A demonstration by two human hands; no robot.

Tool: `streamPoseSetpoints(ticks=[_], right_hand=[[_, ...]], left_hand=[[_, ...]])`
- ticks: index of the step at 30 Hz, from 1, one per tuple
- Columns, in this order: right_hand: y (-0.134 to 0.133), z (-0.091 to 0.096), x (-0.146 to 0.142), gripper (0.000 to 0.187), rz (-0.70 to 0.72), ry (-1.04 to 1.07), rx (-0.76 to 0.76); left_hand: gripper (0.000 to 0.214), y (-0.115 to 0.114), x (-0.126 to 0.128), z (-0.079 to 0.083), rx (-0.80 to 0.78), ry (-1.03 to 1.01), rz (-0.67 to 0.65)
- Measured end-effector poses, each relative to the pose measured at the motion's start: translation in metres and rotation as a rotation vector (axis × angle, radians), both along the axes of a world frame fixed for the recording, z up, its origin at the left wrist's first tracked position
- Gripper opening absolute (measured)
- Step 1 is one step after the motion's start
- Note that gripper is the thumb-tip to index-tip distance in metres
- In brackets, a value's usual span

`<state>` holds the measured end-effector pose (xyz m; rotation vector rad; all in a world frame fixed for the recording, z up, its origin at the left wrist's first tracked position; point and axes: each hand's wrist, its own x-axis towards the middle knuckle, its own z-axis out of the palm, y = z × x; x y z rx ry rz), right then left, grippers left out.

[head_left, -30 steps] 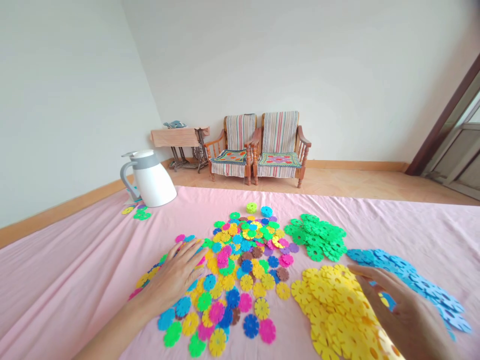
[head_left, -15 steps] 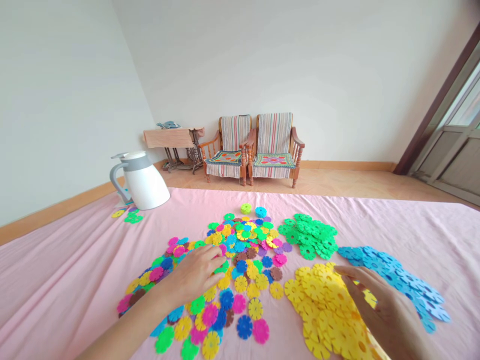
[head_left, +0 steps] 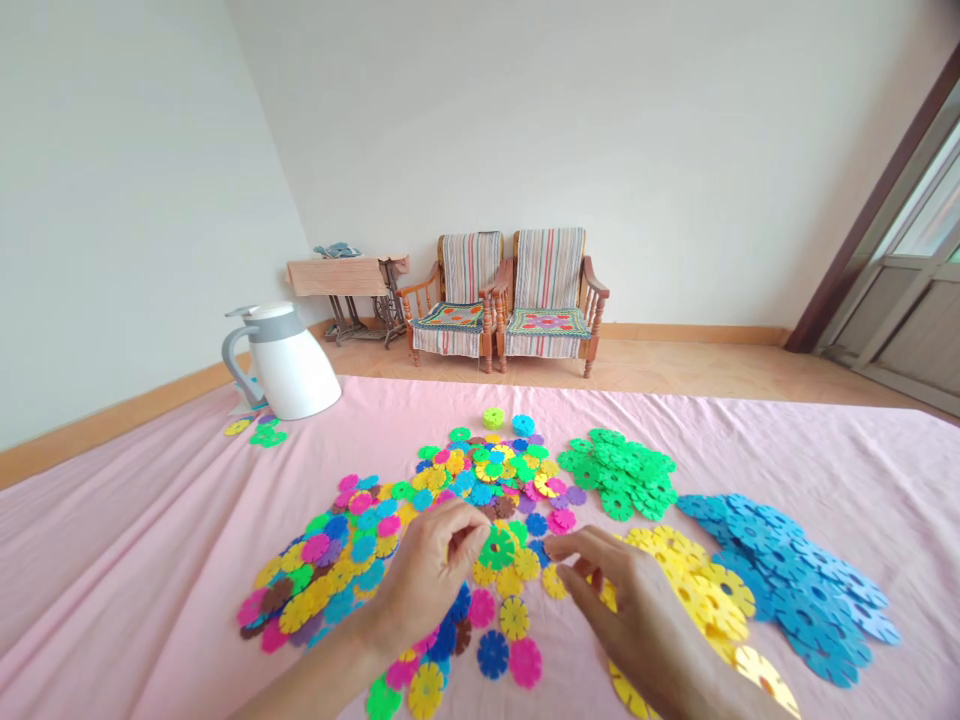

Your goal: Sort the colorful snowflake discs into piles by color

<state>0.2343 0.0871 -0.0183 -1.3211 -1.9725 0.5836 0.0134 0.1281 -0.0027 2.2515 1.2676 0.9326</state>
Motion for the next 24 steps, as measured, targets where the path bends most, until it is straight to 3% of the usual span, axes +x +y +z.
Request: streamPoseSetpoints(ticks=[3,6,10,14,18,21,24], right_hand=[[0.003,0.003,-0.02,0.011,-0.018,0.063,-0.109],[0.011,0.003,-0.018,0.01,-0.032,0.034,-0.141],[0.039,-0.001,0.019,0.014,-0.155,-0.051,-0.003],[0.082,-0.017,0.067,0.022,-0.363,-0.078,0.115],[0.108,-0.033,0.093,0.029,-0.453,-0.074,0.129],[0.103,-0.033,0.094,0.032,-0.49,-0.085,0.145],[0.077,-0.023,0.085,0.028,-0.445,-0.119,0.15]], left_hand=[[0.029,-0.01,0.021,0.001,-0.106,-0.088,-0.052],[0.031,-0.01,0.028,-0.004,-0.188,-0.159,-0.073],[0.025,-0.001,0.02,-0.012,-0.164,-0.149,-0.039],[0.024,0.005,0.012,-0.018,-0.061,-0.006,-0.114],[0.043,-0.001,0.015,-0.022,0.011,0.193,-0.21],[0.052,-0.006,0.018,-0.023,0.013,0.274,-0.251],[0.051,-0.01,0.018,-0.022,0.0,0.301,-0.297]])
